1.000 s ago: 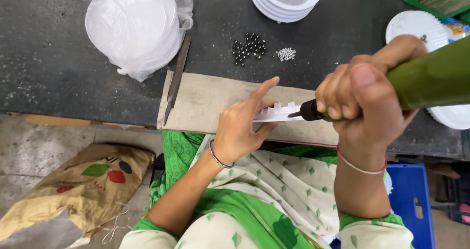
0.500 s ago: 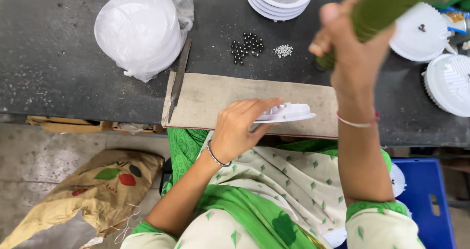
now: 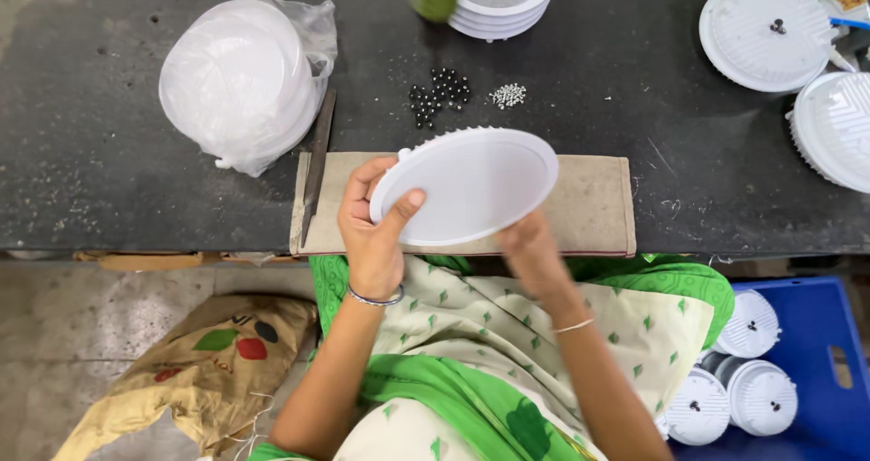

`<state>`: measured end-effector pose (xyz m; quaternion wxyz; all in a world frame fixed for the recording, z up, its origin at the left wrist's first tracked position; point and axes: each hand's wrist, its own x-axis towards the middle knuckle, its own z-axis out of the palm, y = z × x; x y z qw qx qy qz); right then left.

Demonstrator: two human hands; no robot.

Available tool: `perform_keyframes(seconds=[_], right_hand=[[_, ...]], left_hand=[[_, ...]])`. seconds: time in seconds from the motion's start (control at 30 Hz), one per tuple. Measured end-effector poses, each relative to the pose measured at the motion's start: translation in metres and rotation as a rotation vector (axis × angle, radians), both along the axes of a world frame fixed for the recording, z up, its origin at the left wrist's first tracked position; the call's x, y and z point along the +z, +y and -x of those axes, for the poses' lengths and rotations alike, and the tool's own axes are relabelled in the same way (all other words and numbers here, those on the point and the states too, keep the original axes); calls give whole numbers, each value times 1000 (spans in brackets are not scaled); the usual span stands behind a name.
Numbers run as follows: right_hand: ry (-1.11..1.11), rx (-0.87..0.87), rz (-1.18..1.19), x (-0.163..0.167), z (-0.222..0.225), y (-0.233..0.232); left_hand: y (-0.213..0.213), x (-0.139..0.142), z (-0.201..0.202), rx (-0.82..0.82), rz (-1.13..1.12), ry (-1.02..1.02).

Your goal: The person sits at a workbench assembling white plastic lamp bases. They pick small screws from the table, place them into holes on a lamp base, and drive them in using a green electric screwdriver, then stack the finished bases and place them into a blue crate.

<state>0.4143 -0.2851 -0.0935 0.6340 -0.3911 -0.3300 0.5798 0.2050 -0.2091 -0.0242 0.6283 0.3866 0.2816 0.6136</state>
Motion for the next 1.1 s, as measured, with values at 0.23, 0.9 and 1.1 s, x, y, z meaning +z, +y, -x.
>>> perform_keyframes(seconds=[0.23,0.9,1.1], right_hand=[[33,-229,-48,51,16,20],[-1318,26,-292,153,15,-1],[-733,-234,-174,143,-48,-12]], left_hand=[[3,7,3,-118,-35,36],[-3,50,26,-105,-898,830],[-6,48,32,-74,-867,777]])
